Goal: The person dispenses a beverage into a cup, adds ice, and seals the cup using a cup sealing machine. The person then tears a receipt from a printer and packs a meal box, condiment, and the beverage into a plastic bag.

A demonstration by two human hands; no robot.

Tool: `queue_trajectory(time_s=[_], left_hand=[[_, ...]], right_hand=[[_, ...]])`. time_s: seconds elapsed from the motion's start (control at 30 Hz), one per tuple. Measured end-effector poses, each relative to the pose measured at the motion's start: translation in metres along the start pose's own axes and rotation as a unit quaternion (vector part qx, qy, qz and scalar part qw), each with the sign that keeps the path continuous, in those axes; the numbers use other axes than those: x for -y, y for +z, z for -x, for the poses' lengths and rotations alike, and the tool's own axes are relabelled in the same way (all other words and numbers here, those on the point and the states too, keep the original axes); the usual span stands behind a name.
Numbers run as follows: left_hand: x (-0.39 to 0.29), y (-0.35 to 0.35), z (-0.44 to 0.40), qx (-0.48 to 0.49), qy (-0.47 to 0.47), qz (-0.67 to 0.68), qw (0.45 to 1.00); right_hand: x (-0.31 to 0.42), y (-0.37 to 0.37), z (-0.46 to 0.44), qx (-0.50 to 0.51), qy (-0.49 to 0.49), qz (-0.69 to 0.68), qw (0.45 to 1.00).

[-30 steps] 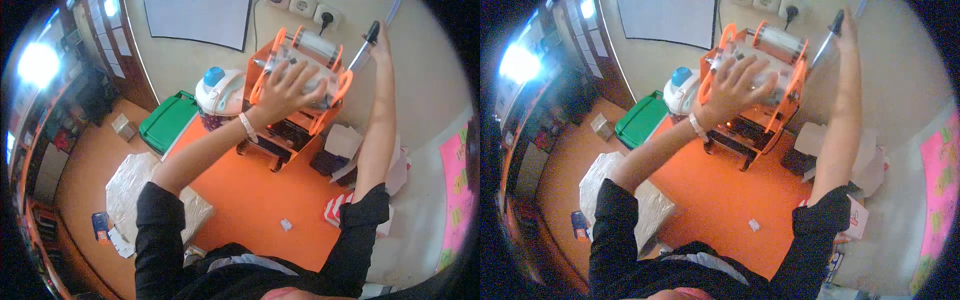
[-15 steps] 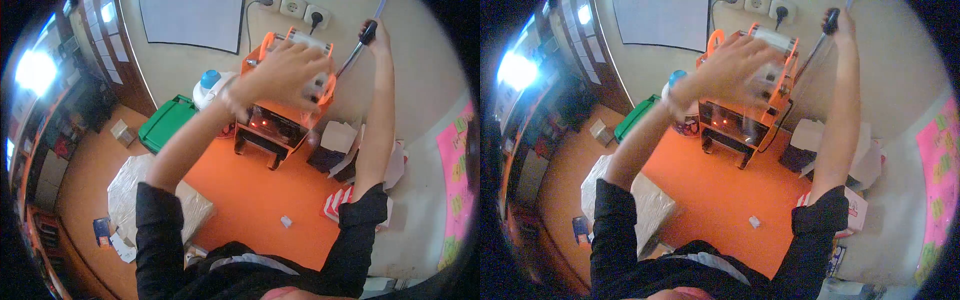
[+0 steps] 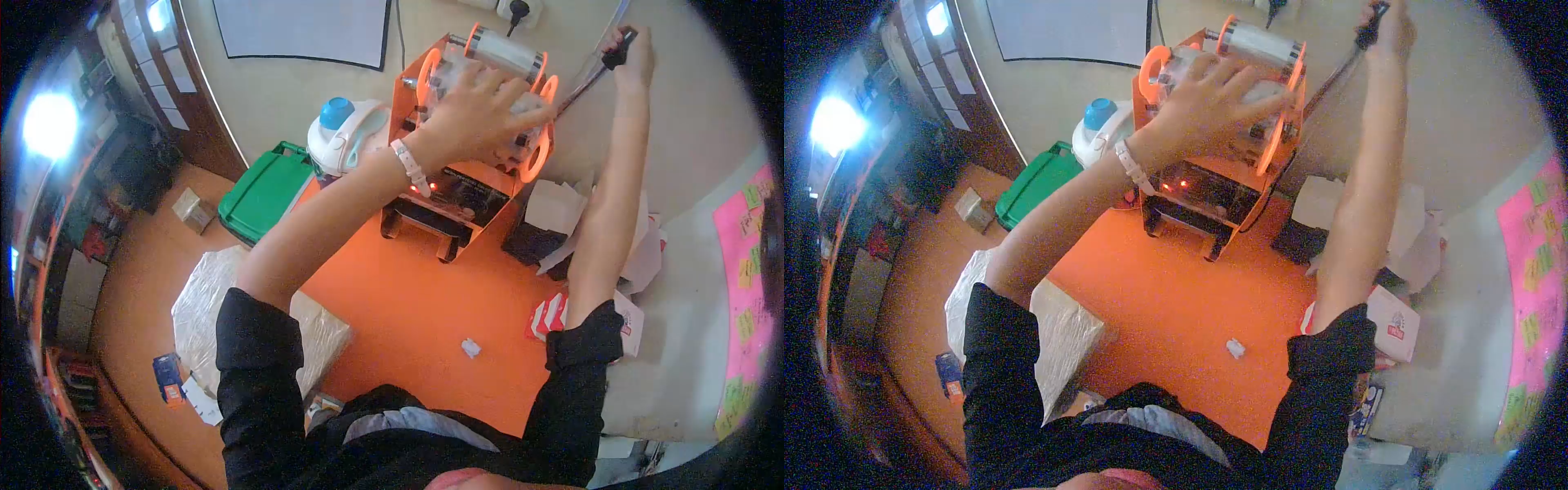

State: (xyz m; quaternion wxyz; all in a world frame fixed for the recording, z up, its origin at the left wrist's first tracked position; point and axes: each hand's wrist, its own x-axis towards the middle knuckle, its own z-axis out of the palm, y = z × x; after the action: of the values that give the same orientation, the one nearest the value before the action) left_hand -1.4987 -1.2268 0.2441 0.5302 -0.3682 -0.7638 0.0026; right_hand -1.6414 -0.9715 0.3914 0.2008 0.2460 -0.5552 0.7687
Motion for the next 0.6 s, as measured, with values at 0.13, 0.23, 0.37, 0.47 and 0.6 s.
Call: queue_trajectory(time_s=[0.13, 0.23, 0.37, 0.47, 0.6], left_hand=[[-0.009, 0.011, 0.010, -0.078, 0.007, -0.098, 0.992], [-0.011, 0.007, 0.011, -0.076, -0.012, -0.095, 0.993], [-0.008, 0.009, 0.011, -0.063, -0.015, -0.077, 0.995], [-0.013, 0.009, 0.012, -0.062, -0.026, -0.041, 0.997], [-0.010, 0.011, 0.009, -0.077, -0.005, -0.116, 0.990]], right_hand=[[0.017, 0.035, 0.054, -0.080, -0.054, 0.049, 0.994], [0.011, 0.025, 0.037, -0.054, -0.078, 0.035, 0.995], [0.010, 0.033, 0.018, -0.085, -0.033, 0.044, 0.995], [0.005, 0.039, 0.034, -0.118, -0.024, 0.057, 0.991], [0.010, 0.035, 0.033, -0.121, -0.052, 0.052, 0.990]])
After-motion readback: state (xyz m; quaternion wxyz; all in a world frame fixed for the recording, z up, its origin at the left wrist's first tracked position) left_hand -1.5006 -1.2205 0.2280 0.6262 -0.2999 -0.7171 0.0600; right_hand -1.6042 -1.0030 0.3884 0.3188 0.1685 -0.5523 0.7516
